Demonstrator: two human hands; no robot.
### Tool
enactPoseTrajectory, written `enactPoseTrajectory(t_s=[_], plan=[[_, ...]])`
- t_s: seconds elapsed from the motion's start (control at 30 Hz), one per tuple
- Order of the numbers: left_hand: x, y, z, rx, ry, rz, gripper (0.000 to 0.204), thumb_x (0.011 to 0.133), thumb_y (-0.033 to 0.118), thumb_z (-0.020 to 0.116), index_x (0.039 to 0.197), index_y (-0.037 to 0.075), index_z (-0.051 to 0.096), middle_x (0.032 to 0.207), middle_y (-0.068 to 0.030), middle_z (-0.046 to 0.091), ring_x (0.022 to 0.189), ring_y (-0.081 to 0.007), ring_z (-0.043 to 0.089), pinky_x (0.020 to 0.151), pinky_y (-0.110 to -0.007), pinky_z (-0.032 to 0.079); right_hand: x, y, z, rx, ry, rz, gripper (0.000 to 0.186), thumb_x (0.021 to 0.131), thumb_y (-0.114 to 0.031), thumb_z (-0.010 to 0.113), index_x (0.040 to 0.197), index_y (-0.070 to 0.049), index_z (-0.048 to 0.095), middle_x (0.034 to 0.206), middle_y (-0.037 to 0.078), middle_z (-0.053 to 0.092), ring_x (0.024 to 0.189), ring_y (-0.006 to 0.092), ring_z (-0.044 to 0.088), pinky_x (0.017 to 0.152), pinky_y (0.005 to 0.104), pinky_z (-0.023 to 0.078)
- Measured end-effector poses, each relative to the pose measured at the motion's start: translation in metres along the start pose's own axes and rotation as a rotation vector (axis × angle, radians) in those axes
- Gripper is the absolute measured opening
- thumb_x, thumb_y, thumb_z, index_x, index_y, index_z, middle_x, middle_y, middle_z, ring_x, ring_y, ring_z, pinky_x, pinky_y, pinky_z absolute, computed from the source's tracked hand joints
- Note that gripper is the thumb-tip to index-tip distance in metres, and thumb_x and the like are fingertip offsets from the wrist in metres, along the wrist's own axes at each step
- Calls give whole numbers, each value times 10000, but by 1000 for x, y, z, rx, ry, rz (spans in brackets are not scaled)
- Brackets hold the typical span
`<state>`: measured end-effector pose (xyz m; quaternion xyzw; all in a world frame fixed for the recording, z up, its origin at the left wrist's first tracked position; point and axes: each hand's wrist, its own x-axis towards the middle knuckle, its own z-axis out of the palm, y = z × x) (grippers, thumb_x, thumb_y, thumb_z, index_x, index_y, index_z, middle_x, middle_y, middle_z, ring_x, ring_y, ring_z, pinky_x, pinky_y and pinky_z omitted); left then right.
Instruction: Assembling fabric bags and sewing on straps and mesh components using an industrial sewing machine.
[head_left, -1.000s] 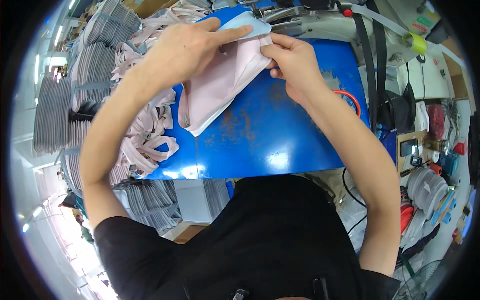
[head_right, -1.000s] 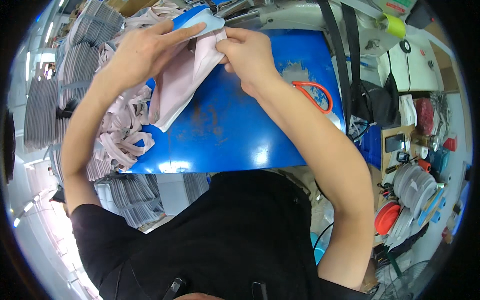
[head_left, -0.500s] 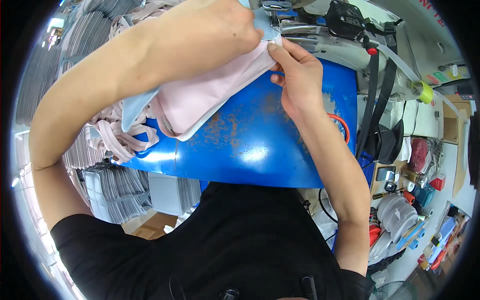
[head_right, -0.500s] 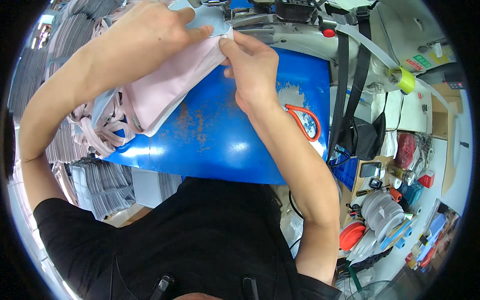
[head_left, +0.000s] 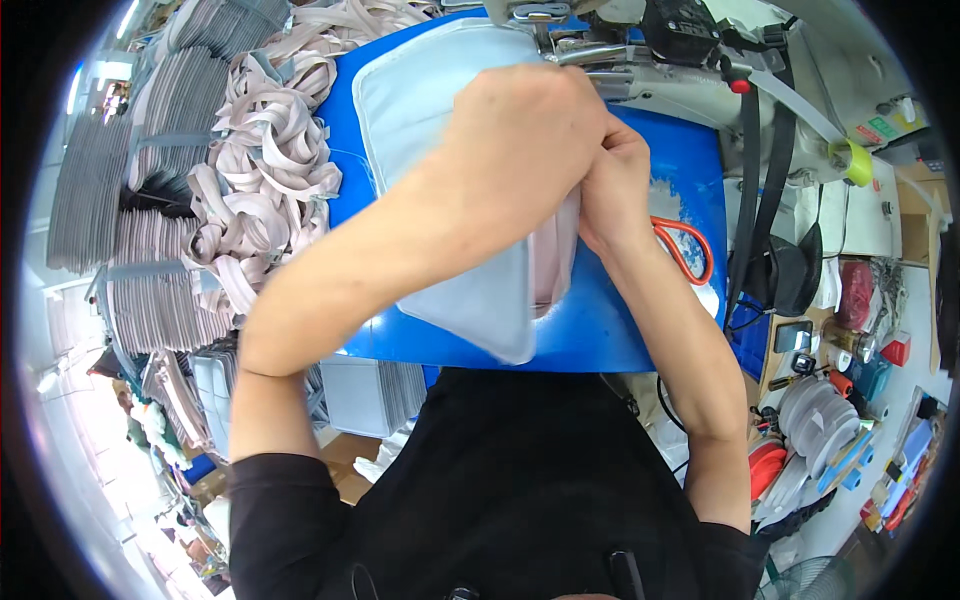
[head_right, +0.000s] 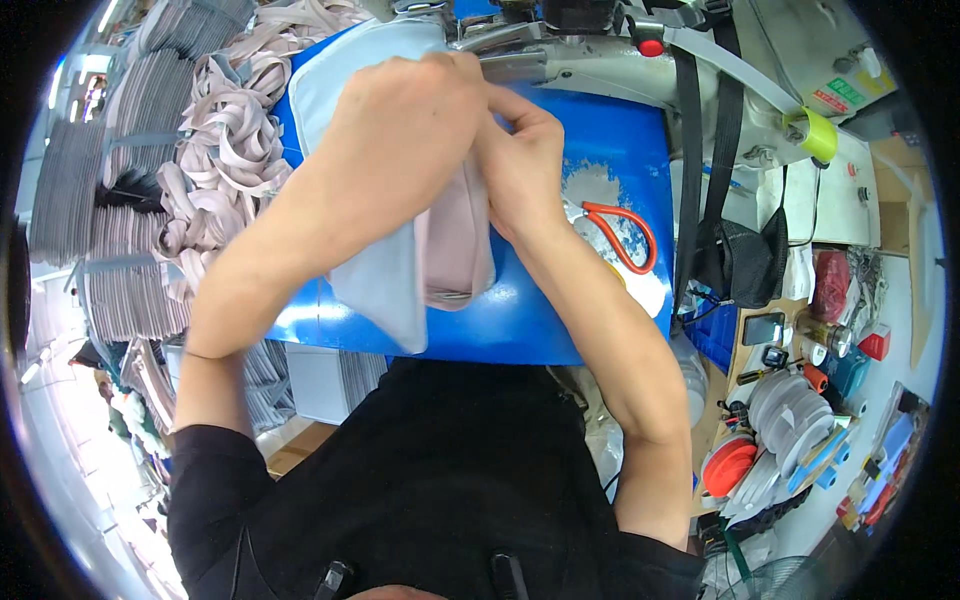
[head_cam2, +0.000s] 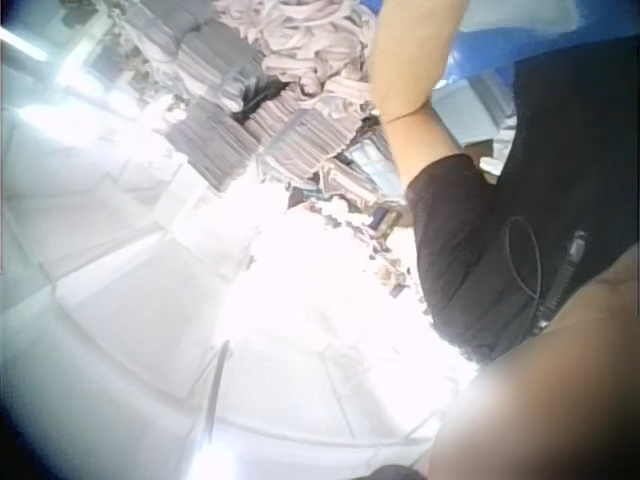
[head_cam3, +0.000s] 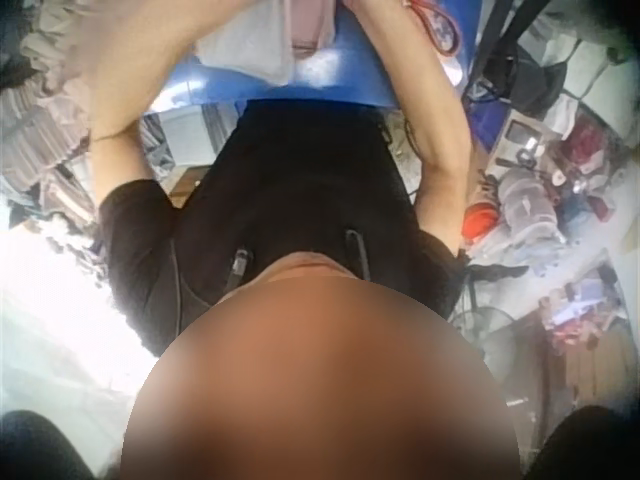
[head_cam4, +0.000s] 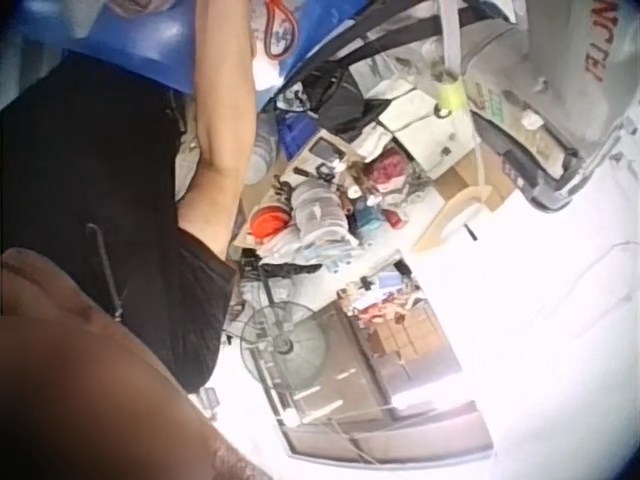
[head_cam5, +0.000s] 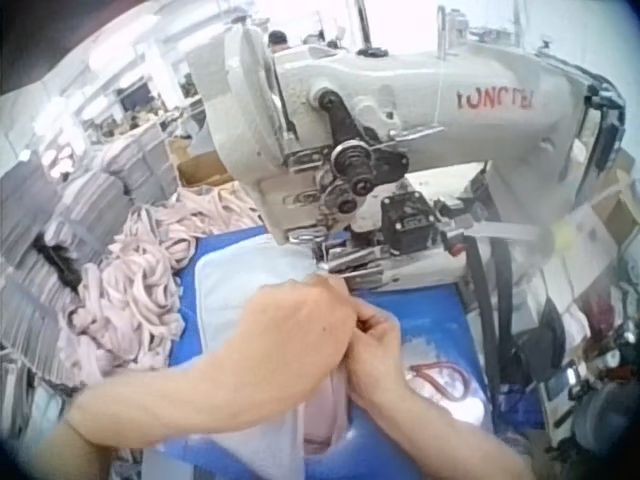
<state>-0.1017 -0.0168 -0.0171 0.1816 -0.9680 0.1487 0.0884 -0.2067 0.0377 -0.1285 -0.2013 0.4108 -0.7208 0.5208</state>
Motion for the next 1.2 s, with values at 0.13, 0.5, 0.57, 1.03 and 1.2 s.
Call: enactPoseTrajectory(t_s=[0.13,0.5,0.57,1.03,1.2], plan=[[3,9,18,-221,45,-347,282,764,65,717,1004,-57,634,900,-201,718,768,-362,751,654,-406,599,-12,6,-16,-244,-56,-38,319,950,-65,741,1262,2,741,1182,91,721,992,138,668,873,285,547],[-117,90,18,-539,310,-83,497,700,84,833,1167,12,680,1392,-178,642,1257,-379,630,988,-459,538,-126,-19,-45,-397,-146,132,415,938,18,662,1350,-29,687,966,8,634,702,30,597,465,203,467],[-113,93,19,-488,539,8,191,811,-11,734,1002,-9,727,1145,-109,754,1035,-253,719,797,-350,572,-131,-24,-44,-330,-177,129,327,964,-32,660,1286,-11,717,844,-18,654,678,33,601,483,211,505],[-66,34,4,-398,343,113,284,727,70,773,995,9,704,1108,-95,747,910,-224,698,777,-343,549,-68,-26,-21,-141,-139,129,270,1026,-50,623,1272,-3,723,989,30,733,830,84,712,664,260,647],[-50,8,13,-350,346,161,315,733,167,814,984,29,683,1069,-74,728,875,-206,674,755,-338,531,-33,-23,-14,-151,-174,150,302,1035,-67,627,1321,-36,717,1184,67,693,901,108,717,666,274,645]])
